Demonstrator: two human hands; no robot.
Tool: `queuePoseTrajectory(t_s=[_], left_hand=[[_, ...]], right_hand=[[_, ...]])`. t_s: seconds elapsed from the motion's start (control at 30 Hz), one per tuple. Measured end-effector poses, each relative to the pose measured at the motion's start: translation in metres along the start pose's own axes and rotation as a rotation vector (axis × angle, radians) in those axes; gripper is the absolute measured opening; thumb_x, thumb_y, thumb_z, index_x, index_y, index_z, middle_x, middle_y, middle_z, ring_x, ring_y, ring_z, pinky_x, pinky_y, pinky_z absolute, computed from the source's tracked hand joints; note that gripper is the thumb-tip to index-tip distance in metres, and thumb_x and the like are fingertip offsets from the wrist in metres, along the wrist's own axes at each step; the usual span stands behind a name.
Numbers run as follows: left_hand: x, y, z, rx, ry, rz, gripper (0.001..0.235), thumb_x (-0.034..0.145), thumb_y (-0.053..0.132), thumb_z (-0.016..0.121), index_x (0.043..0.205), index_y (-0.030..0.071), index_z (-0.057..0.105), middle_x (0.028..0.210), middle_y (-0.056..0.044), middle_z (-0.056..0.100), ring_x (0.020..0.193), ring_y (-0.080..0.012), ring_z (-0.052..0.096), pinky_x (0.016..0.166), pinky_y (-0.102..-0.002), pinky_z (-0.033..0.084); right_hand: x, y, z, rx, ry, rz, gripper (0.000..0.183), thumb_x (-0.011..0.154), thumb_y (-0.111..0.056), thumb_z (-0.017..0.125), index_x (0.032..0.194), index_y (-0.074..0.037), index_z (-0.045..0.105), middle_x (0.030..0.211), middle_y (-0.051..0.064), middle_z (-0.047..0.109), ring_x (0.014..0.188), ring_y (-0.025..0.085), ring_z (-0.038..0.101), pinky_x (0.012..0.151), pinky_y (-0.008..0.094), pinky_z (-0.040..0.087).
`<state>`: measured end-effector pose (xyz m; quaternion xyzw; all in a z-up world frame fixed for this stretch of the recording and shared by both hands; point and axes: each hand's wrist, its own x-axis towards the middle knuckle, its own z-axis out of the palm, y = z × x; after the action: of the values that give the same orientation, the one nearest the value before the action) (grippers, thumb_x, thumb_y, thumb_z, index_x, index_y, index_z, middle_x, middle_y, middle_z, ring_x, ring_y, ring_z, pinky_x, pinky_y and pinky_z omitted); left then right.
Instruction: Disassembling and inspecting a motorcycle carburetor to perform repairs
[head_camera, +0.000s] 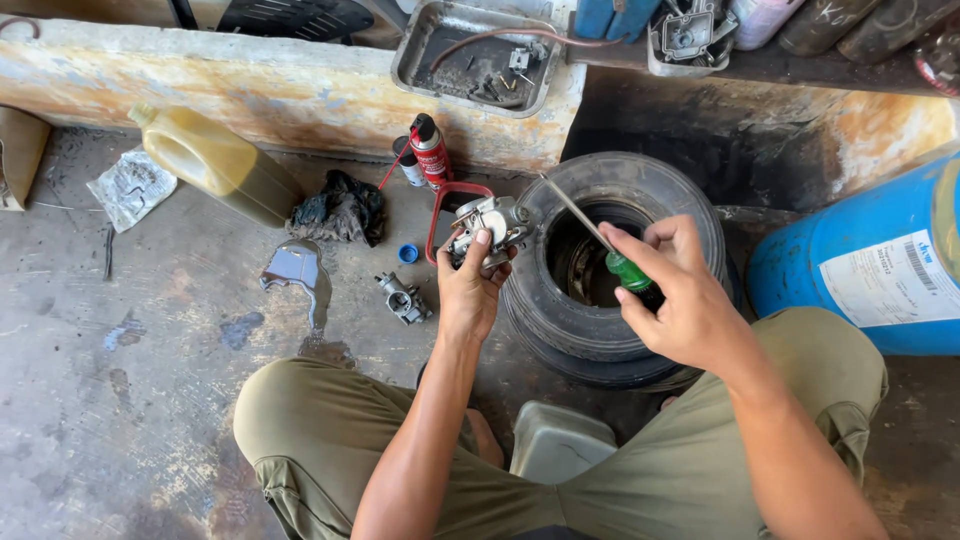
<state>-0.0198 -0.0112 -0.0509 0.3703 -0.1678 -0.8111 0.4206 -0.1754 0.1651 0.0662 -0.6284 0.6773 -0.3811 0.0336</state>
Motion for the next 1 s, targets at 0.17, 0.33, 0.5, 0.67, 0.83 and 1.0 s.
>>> queuePoseTrajectory(t_s=[0.17, 0.33, 0.5, 0.67, 0.83, 1.0], left_hand=[[0.021, -0.019, -0.017, -0.011, 0.069, -0.021, 0.07, 0.083, 0.023, 0.087, 0.128, 0.006, 0.036, 0.092, -0.022, 0.068, 0.074, -0.0342, 0.075, 0.063, -0.033, 0.065], [0.031, -0.026, -0.028, 0.019, 0.104, -0.029, 0.073, 0.082, 0.027, 0.087, 0.126, 0.005, 0.033, 0.092, -0.022, 0.067, 0.075, -0.0338, 0.075, 0.063, -0.033, 0.062], [0.004, -0.006, -0.011, 0.019, -0.041, -0.066, 0.057, 0.088, 0.025, 0.073, 0.121, -0.004, 0.037, 0.099, -0.02, 0.06, 0.073, -0.0218, 0.068, 0.055, -0.023, 0.047], [0.006, -0.011, -0.013, 0.004, -0.071, -0.095, 0.056, 0.087, 0.024, 0.073, 0.121, -0.002, 0.037, 0.097, -0.019, 0.058, 0.07, -0.0208, 0.065, 0.054, -0.023, 0.046], [0.006, -0.015, -0.017, 0.039, -0.094, -0.101, 0.056, 0.086, 0.024, 0.075, 0.12, 0.001, 0.038, 0.095, -0.016, 0.059, 0.071, -0.0213, 0.066, 0.057, -0.026, 0.046], [0.003, -0.016, -0.017, 0.024, -0.14, -0.111, 0.057, 0.087, 0.022, 0.074, 0.123, -0.002, 0.037, 0.099, -0.02, 0.058, 0.072, -0.0218, 0.065, 0.056, -0.024, 0.047]], right_hand=[[0.004, 0.001, 0.002, 0.16, 0.16, -0.013, 0.055, 0.071, 0.004, 0.085, 0.124, 0.0, 0.07, 0.101, 0.011, 0.064, 0.088, 0.026, 0.071, 0.076, 0.038, 0.059], [0.005, -0.006, -0.004, 0.337, 0.269, -0.026, 0.022, 0.081, 0.008, 0.082, 0.091, 0.005, 0.063, 0.105, 0.02, 0.074, 0.093, 0.029, 0.077, 0.079, 0.037, 0.061], [0.0, -0.024, -0.02, 0.316, 0.266, 0.117, 0.038, 0.081, 0.008, 0.071, 0.115, 0.005, 0.055, 0.126, 0.022, 0.062, 0.111, 0.028, 0.064, 0.103, 0.037, 0.054], [-0.007, -0.022, -0.008, 0.42, 0.408, 0.048, 0.051, 0.092, 0.005, 0.067, 0.132, -0.004, 0.036, 0.126, 0.025, 0.061, 0.115, 0.033, 0.066, 0.104, 0.042, 0.059], [-0.008, -0.025, 0.002, 0.333, 0.415, -0.024, 0.053, 0.092, 0.009, 0.065, 0.134, 0.001, 0.035, 0.125, 0.027, 0.061, 0.112, 0.034, 0.067, 0.102, 0.042, 0.059], [-0.007, -0.025, 0.005, 0.36, 0.389, -0.012, 0.052, 0.092, 0.007, 0.066, 0.135, 0.001, 0.036, 0.124, 0.026, 0.06, 0.113, 0.035, 0.066, 0.104, 0.044, 0.059]])
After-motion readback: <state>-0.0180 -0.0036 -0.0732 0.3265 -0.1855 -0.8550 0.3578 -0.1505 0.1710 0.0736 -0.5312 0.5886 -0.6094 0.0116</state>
